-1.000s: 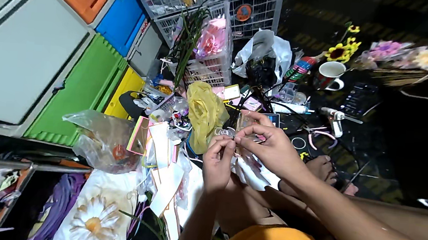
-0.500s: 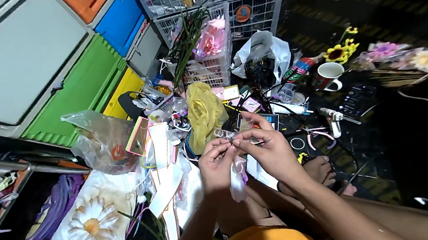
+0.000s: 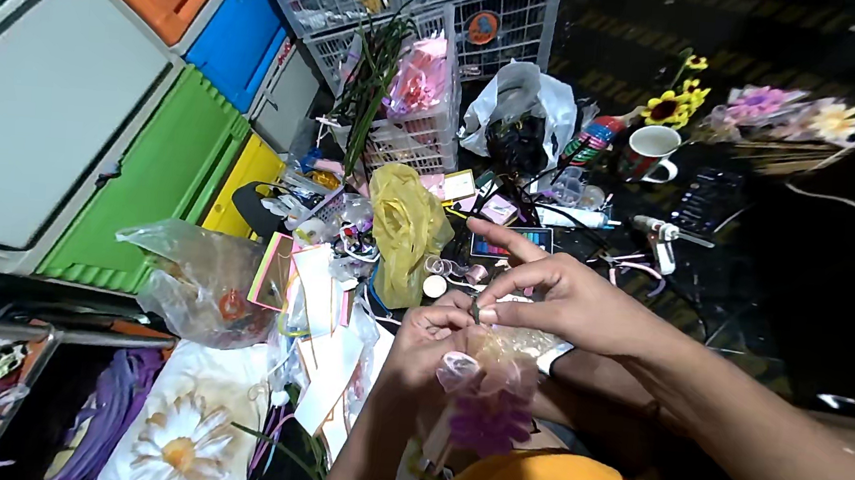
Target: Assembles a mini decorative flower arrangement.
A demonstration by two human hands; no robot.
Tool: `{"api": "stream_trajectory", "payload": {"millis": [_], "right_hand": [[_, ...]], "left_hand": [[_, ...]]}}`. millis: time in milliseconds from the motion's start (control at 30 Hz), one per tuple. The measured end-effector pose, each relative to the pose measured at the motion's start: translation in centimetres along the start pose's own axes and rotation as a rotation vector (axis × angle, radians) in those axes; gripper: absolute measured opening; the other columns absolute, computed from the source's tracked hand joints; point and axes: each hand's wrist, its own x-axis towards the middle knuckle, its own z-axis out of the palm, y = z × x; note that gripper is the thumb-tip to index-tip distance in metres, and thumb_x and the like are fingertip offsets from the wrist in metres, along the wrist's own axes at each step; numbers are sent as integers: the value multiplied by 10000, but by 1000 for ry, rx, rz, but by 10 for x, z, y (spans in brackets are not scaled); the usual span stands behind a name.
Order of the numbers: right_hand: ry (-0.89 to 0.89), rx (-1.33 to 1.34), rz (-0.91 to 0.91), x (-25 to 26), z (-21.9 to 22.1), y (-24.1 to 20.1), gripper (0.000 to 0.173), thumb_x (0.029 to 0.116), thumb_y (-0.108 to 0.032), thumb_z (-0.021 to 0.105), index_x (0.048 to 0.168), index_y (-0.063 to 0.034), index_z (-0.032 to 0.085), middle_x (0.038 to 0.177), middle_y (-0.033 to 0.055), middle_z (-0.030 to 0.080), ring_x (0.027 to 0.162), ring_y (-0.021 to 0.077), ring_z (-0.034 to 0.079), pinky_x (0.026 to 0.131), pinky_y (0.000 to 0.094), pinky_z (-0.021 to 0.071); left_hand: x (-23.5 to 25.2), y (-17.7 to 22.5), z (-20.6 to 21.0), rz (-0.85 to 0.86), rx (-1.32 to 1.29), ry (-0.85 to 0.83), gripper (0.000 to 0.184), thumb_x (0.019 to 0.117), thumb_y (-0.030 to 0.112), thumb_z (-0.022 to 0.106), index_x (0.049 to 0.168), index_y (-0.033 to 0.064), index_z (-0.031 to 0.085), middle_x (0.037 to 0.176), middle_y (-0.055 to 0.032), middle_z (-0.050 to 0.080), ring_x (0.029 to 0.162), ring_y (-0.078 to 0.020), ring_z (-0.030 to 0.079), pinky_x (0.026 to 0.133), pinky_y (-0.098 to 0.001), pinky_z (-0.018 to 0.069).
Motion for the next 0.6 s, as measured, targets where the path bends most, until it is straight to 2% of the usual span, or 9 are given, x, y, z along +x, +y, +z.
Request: {"api": "stream_trajectory", "payload": {"millis": [67,200,300,367,400,433,467,533,600], "right_hand": [[-113,116,-2,1,-7,2,75,866,-255,767,875,-211,827,1625,36,380,1387,34,447,1018,201,490],[-235,264,53,0,-11,3,112,876,-256,763,938,-192,832,1622,50,392,1449,73,394,1069,205,456],[-203,427,34,-2,-7,8,63,877,-220,771,878,-165,801,1585,17,450,1349,29,496,988,177,501],[-142,532,1,-3,-3,11,63,895,-194,752,851,-162,785,1552,-5,490,1273,28,557,951,189,524],[-102,557,-10,-3,-2,10,69,896,-190,748,848,-156,783,1559,-6,483,1284,48,553,965,212,525],[-41,564,-21,-3,-1,9,68,884,-180,747,828,-156,775,1556,-4,483,1263,57,572,934,223,548],[22,565,-37,-2,0,8,66,872,-151,738,812,-145,766,1566,5,474,1287,77,563,935,240,556],[132,541,-61,-1,1,7,91,858,-110,718,771,-135,730,1581,-3,457,1357,70,501,974,235,532],[221,497,-71,2,2,8,115,851,-103,711,741,-133,692,1586,-15,448,1401,62,449,1005,238,510]], "left_hand": [[2,-4,1,-62,-174,-155,88,938,227,715,902,206,792,1023,137,735,967,64,641,869,-159,522],[4,-12,8,-189,-444,-278,130,942,141,699,1019,215,773,962,110,758,885,48,685,812,-163,556],[0,-22,12,-211,-415,-173,172,873,126,756,1025,205,754,960,112,748,891,31,683,818,-180,558],[-11,-46,-1,-138,-433,-89,159,983,127,630,1124,120,701,1049,32,746,983,-52,697,892,-242,562],[-17,-43,3,-188,-525,95,181,1006,101,548,1080,65,710,1002,-51,760,945,-138,730,879,-310,589],[-17,-37,10,-223,-510,307,246,1032,81,435,976,83,674,881,-32,738,831,-120,720,790,-292,600],[-11,-30,17,-241,-499,413,350,1055,121,345,922,137,669,816,22,734,764,-67,712,726,-247,597],[4,-25,16,-259,-653,250,554,1108,415,210,1070,143,691,990,-5,756,926,-106,726,845,-296,595],[9,-28,13,-280,-696,124,663,1075,541,228,1167,76,690,1100,-65,736,1011,-163,707,908,-344,572]]}}
